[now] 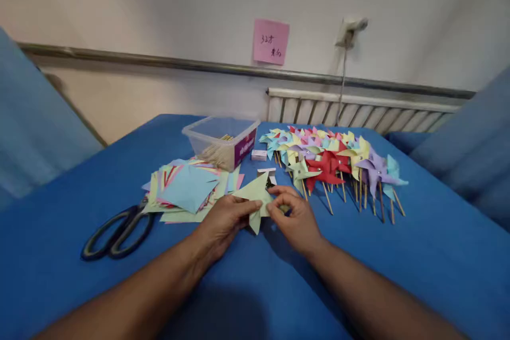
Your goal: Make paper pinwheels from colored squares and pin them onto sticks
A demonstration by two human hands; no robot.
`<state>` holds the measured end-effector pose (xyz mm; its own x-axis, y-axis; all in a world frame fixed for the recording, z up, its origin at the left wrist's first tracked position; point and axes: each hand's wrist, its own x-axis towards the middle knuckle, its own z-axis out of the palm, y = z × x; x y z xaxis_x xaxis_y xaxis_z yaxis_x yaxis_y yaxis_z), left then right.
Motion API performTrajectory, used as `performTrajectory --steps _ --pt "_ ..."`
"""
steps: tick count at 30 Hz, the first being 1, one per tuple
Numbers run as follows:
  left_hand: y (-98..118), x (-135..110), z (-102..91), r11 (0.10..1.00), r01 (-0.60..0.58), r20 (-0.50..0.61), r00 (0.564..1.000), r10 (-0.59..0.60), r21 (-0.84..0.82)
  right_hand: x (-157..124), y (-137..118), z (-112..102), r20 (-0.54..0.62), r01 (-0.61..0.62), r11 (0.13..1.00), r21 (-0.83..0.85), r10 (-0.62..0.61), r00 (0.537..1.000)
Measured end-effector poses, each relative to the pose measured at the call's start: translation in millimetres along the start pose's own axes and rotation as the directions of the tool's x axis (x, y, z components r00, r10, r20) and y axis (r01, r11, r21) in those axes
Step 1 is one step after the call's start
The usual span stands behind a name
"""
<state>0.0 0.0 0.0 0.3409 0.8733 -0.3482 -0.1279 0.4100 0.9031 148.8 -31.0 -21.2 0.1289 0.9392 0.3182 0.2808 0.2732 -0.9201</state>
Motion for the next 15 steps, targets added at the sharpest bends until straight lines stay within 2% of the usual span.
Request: performTrajectory --steps 4,7,9,12,14,15 --pt "-2.0 0.5 -1.8 0.999 -0.004 -0.014 1.000 0.004 0.050 -1.8 1.0 -0.7 0.017 0.018 1.000 0.021 -0.019 1.000" --pt "0.3 -1.9 -1.3 0.999 0.003 0.030 1.000 -0.004 0.032 -1.7 3.1 -2.1 0.037 -0.061 0.984 0.166 0.055 0.998" --pt "3.8 -4.8 -0.9 1.000 0.019 0.071 0.997 -0.020 0.012 -0.2 4.6 -4.7 0.051 -0.172 0.932 0.319 0.164 0.985" --pt "9.2 -9.6 -1.9 0.997 0.076 0.179 0.981 -0.079 0.028 3.7 4.9 -11.3 0.127 -0.305 0.803 0.513 0.281 0.951" --pt "11.5 -12.3 -3.0 0.992 0.102 0.260 0.958 -0.118 0.075 6.0 3.4 -16.0 0.202 -0.361 0.747 0.558 0.300 0.932" --pt "12.3 -13.4 -3.5 0.988 0.104 0.287 0.949 -0.133 0.112 6.7 2.1 -17.8 0.241 -0.381 0.746 0.546 0.296 0.924"
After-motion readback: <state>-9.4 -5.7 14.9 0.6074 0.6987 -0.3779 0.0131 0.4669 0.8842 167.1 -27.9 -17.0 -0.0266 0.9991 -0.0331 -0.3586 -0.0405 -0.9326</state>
